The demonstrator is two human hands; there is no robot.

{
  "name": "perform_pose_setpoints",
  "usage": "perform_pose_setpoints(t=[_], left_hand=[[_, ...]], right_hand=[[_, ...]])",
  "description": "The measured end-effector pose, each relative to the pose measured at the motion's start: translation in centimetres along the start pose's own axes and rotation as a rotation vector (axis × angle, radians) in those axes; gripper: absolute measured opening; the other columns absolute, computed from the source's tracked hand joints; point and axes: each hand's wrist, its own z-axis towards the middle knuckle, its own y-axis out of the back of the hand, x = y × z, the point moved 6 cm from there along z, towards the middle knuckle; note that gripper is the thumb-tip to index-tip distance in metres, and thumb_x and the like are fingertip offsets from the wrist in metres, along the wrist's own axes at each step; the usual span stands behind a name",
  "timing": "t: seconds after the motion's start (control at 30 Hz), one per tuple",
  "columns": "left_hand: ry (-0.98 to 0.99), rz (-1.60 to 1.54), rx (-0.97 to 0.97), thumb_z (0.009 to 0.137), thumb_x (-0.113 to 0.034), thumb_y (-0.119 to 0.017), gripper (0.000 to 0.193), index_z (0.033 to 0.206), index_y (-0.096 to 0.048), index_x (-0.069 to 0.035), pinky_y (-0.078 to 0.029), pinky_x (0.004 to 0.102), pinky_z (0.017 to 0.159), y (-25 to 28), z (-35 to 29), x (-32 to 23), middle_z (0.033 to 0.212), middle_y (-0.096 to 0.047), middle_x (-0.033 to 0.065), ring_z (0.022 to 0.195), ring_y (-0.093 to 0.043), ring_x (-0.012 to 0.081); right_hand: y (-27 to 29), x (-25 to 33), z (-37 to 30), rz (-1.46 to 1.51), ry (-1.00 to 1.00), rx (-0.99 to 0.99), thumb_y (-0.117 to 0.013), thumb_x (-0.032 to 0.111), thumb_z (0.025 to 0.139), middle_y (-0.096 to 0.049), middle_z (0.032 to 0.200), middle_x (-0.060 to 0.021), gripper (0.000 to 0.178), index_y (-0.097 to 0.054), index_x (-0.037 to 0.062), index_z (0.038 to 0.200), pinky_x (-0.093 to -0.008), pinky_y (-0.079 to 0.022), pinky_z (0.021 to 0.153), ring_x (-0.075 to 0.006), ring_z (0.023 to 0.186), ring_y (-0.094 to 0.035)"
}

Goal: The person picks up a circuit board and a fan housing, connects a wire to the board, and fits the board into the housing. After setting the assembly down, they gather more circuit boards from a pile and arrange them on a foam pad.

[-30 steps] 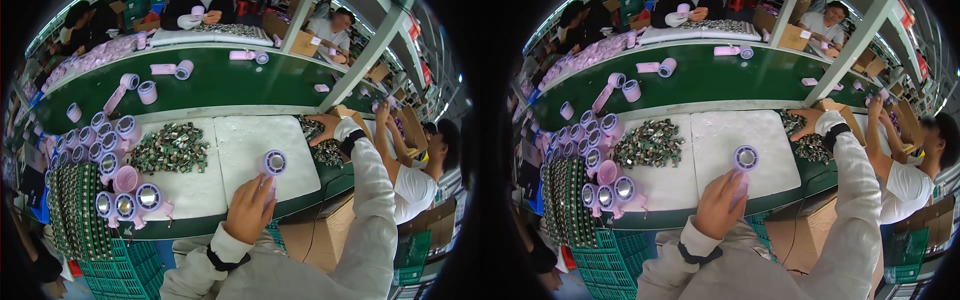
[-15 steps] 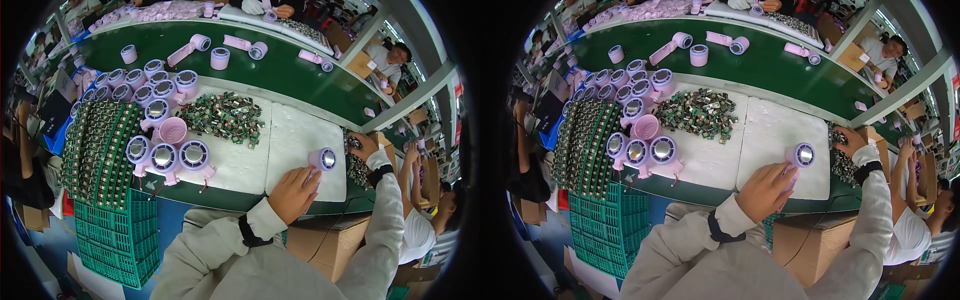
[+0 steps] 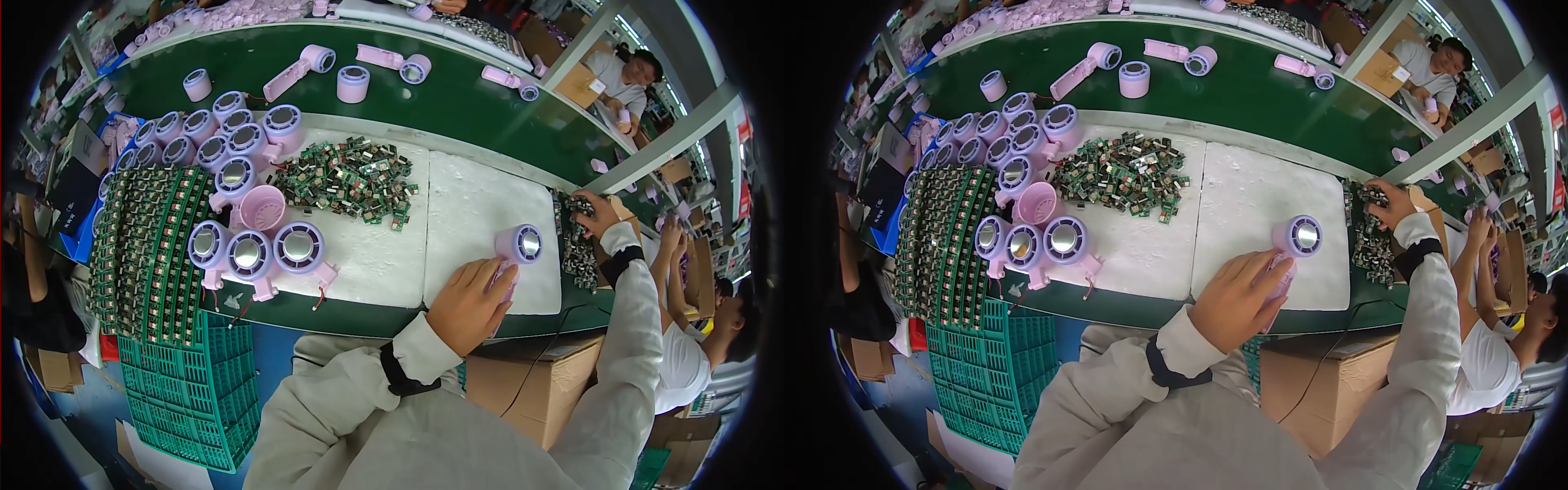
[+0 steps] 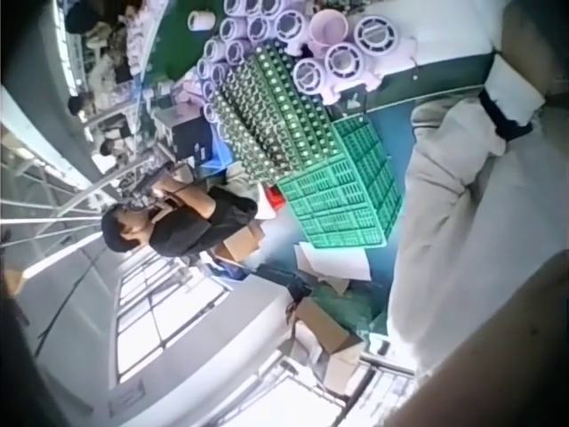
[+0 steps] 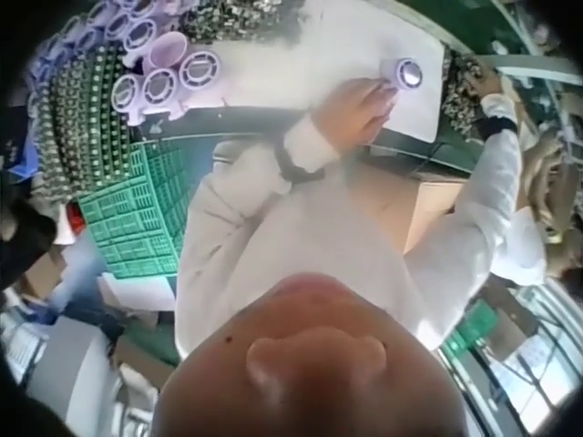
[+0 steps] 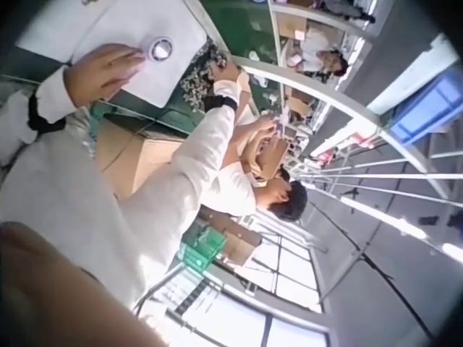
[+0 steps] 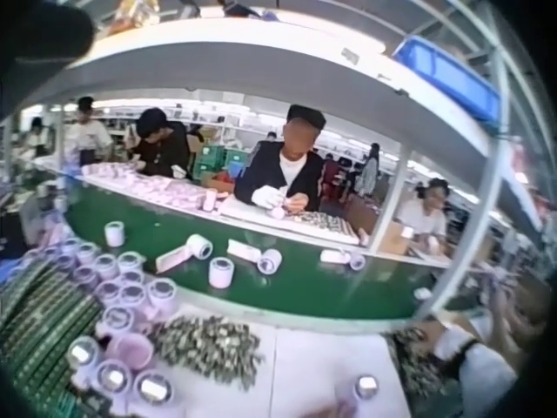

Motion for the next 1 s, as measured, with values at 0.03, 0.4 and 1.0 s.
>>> perform_pose_setpoints(t=[0.03, 0.4, 1.0], left_hand=[[0.001, -0.005, 0.007, 0.09, -0.015, -0.072, 0.059, 0.144, -0.052, -0.003, -0.046, 0.0465, 0.106, -0.1, 0.1, 0.0, 0.137, -0.056, 0.0192, 0.124, -0.056, 0.0374], [-0.023, -0.005, -0.032, 0.089, -0.012, -0.072, 0.047, 0.132, -0.058, 0.0, -0.047, 0.0452, 0.105, 0.4, 0.3, -0.3, 0.129, -0.058, 0.0192, 0.119, -0.058, 0.0361], [0.204, 0.121, -0.262, 0.085, -0.006, -0.077, 0.039, 0.123, -0.067, -0.005, -0.052, 0.0448, 0.097, 11.0, -2.5, 3.5, 0.124, -0.065, 0.0159, 0.116, -0.062, 0.0369]], right_hand=[[0.3, -0.7, 0.2, -0.002, -0.006, -0.008, -0.074, 0.014, 0.087, -0.068, 0.113, -0.0138, 0.047, -0.058, 0.013, 0.131, -0.0345, -0.062, 0.069, -0.0267, 0.093, -0.072], [1.7, 6.2, 0.4, 0.124, 0.222, 0.045, -0.074, 0.009, 0.091, -0.063, 0.12, -0.0079, 0.041, -0.06, 0.0065, 0.13, -0.0288, -0.063, 0.066, -0.0166, 0.087, -0.067], [-11.2, 32.9, -1.9, -0.182, 0.958, 0.398, -0.08, 0.021, 0.089, -0.065, 0.126, -0.0133, 0.051, -0.063, 0.0084, 0.135, -0.0375, -0.058, 0.086, -0.0282, 0.116, -0.064]])
